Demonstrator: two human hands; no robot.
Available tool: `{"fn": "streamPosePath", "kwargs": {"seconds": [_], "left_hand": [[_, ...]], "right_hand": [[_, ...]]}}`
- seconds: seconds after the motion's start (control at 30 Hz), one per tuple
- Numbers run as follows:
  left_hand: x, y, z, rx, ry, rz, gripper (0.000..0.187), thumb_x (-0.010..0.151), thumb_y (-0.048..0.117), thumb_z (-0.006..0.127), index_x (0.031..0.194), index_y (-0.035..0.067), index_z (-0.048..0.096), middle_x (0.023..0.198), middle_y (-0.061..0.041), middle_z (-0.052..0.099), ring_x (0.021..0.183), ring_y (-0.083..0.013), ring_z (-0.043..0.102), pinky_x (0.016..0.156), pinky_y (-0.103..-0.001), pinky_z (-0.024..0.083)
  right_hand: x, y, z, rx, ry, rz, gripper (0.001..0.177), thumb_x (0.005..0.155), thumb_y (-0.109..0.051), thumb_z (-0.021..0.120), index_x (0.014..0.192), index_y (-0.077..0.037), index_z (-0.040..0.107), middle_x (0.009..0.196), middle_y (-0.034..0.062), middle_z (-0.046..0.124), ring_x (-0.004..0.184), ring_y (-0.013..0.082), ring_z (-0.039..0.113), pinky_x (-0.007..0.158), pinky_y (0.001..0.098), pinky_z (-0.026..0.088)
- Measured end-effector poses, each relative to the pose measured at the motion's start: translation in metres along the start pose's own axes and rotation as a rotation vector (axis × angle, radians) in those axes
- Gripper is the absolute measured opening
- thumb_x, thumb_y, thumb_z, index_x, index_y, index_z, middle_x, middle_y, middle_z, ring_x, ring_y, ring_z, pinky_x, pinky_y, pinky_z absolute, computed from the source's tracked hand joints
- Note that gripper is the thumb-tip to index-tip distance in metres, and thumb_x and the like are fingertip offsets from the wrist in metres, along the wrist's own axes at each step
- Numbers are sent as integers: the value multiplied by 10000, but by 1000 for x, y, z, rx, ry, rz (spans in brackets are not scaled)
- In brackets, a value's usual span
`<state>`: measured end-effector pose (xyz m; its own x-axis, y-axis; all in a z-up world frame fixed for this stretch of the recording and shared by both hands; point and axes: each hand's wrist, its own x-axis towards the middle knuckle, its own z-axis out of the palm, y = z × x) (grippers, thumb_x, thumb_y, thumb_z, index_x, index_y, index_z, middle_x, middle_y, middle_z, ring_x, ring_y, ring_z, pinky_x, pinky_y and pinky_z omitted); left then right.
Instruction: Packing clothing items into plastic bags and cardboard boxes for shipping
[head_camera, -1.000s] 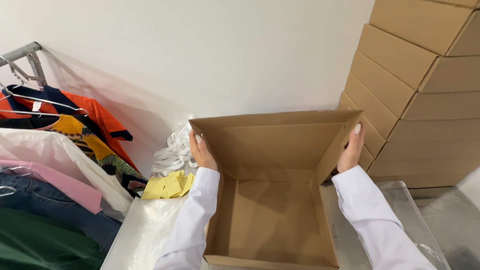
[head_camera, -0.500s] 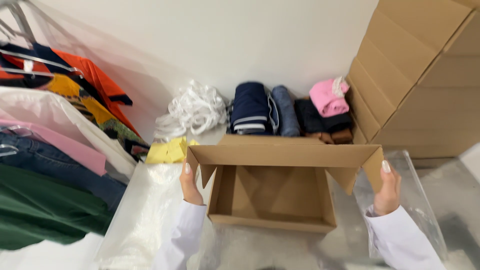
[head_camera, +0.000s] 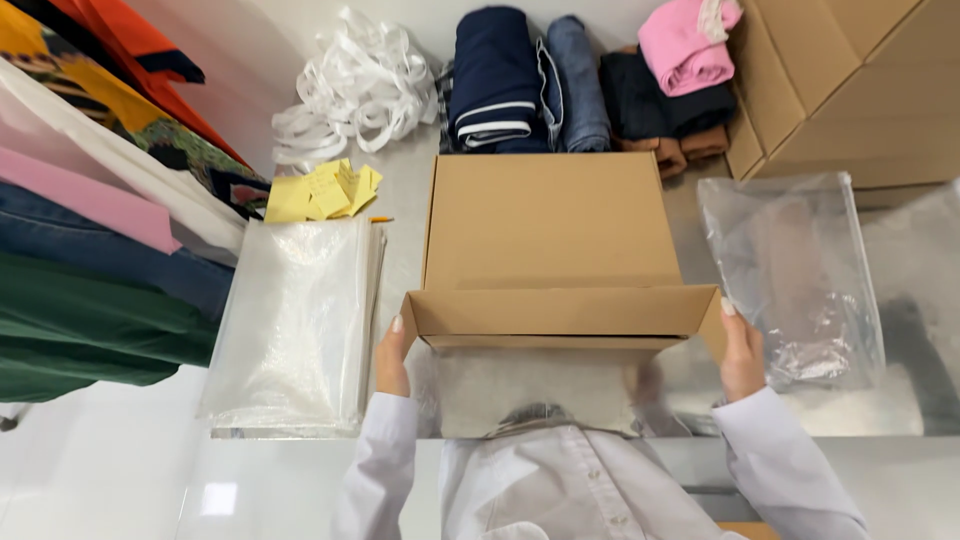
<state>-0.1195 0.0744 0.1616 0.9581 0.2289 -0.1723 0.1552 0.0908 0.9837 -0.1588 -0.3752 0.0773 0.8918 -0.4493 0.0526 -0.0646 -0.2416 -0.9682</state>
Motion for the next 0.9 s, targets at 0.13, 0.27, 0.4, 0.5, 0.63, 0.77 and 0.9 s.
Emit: {"fn": "streamPosePath", "kwargs": {"seconds": [0.13, 0.27, 0.4, 0.5, 0.63, 0.77, 0.9], "left_hand": [[20, -72, -12, 83, 14, 138, 638, 1068, 446, 432, 1466, -49, 487, 1514, -250, 470, 1452, -340, 372, 1228, -461, 250], [45, -137, -37, 38, -25, 195, 599, 1073, 439, 384, 1430, -13, 549, 1442, -224, 562, 1393, -327, 464, 1206, -467, 295], [17, -60, -30, -101, -241, 160, 615, 1043, 445, 342, 1291, -25, 653, 1270, -233, 683, 1285, -289, 565, 1172, -414, 312], [56, -113, -53, -56, -329, 105, 704, 1011, 556, 370, 1318, -11, 651, 1235, -211, 715, 1283, -300, 594, 1150, -445, 334], [44, -61, -39, -27, -327, 81, 602, 1036, 444, 404, 1355, -21, 614, 1277, -246, 686, 1310, -347, 586, 1149, -492, 345], [39, -51, -15, 34, -182, -4, 608, 996, 255, 602, 1511, 13, 389, 1557, -265, 367, 1482, -419, 262, 1212, -551, 231], [48, -90, -3, 215, -179, -102, 849, 986, 340, 662, 1627, 94, 163, 1665, -230, 173, 1549, -373, 128, 1269, -512, 123]], "right_hand": [[-15, -1, 24, -37, 22, 47, 552, 1124, -356, 412, 1475, 66, 471, 1533, 257, 427, 1459, 331, 348, 1236, 446, 211], [-16, 16, 17, 6, 0, 0, 547, 1132, -336, 387, 1481, 81, 443, 1532, 242, 420, 1457, 311, 336, 1243, 450, 205], [9, 5, 9, 194, -279, -7, 602, 1107, -345, 256, 1236, 83, 658, 1187, 268, 698, 1153, 285, 648, 1106, 380, 422], [25, 13, -3, 229, -399, 69, 847, 1075, -614, 148, 1339, 48, 606, 1204, 257, 693, 1186, 318, 640, 1098, 363, 379], [25, 4, 9, 169, -373, 89, 660, 1112, -461, 207, 1345, 28, 585, 1276, 203, 673, 1256, 287, 607, 1108, 349, 364], [-4, -47, 44, 141, -253, 31, 608, 970, -147, 517, 1518, 39, 331, 1591, 268, 316, 1515, 390, 224, 1224, 484, 189], [-16, -65, 57, -1, -266, 197, 806, 914, -125, 629, 1610, -108, 222, 1674, 212, 143, 1555, 334, 82, 1273, 464, 57]]}}
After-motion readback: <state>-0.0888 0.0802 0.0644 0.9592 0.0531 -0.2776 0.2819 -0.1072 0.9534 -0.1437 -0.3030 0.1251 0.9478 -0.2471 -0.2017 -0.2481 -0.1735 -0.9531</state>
